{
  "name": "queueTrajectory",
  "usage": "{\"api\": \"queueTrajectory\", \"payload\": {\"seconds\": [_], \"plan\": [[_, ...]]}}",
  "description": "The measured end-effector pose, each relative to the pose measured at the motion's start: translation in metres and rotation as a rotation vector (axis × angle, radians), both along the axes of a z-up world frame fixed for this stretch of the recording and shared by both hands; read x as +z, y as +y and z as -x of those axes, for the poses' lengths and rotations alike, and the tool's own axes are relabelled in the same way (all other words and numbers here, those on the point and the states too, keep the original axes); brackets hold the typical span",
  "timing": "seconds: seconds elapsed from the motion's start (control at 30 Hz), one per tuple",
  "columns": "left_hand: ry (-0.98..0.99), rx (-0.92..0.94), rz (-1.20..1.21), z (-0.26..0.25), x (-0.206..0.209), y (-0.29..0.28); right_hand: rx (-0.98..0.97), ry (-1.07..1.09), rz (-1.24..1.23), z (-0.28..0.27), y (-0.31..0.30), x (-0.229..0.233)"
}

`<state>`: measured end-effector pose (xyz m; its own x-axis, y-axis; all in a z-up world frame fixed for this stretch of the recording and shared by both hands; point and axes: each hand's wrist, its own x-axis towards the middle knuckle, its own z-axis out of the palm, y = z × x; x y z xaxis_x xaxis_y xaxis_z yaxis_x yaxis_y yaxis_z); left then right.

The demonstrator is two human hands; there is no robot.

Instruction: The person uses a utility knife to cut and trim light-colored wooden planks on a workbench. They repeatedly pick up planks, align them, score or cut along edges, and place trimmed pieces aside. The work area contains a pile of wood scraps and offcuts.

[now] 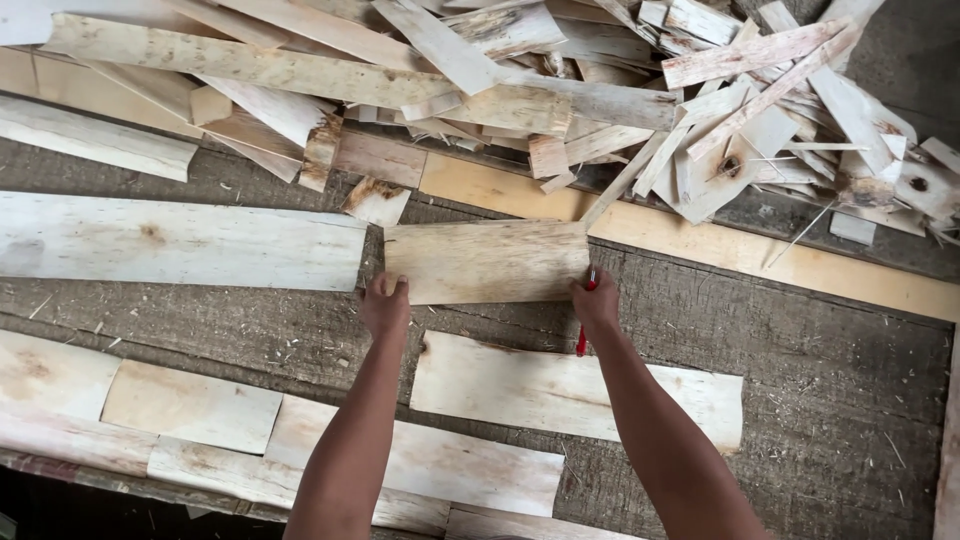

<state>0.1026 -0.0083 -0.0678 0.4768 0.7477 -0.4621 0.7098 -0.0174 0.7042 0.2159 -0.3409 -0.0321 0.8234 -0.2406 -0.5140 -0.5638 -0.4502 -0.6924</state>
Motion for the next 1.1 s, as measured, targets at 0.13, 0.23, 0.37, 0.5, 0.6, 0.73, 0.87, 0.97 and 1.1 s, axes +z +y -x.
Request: {"api": "queueTrajectory", "payload": {"seconds": [0.13,0.23,0.37,0.5,0.6,0.73,0.87,0.97,1.1], "plan": [[0.119,-0.048,-0.024,0.001,0.022,0.001,-0.029,0.009,-0.086,-0.008,-0.021,-0.049],[0.106,-0.025,-0.001,0.006,-0.007,0.011,0.017,0.047,-0.236,-0.009,-0.018,-0.03],[0.175,-0.049,-0.071,0.01,-0.013,0.017,0.054,0.124,-0.353,-0.009,-0.018,-0.018],[0.159,-0.066,-0.048,0.012,0.001,0.017,0.096,0.216,-0.368,-0.013,-0.024,-0.024],[0.129,-0.07,-0.039,0.012,0.003,0.015,0.134,0.268,-0.363,-0.013,-0.03,-0.032],[0.09,-0.014,-0.089,0.013,-0.022,0.016,0.146,0.287,-0.371,-0.008,-0.028,-0.02],[-0.074,0.064,-0.125,0.008,0.025,-0.009,0.081,0.201,-0.436,-0.003,-0.033,-0.02],[-0.374,0.087,-0.14,-0.001,0.071,-0.025,0.02,0.129,-0.481,-0.006,-0.046,-0.021],[-0.559,0.029,0.068,-0.03,0.114,-0.041,-0.08,-0.022,-0.601,-0.026,-0.066,-0.016]]}}
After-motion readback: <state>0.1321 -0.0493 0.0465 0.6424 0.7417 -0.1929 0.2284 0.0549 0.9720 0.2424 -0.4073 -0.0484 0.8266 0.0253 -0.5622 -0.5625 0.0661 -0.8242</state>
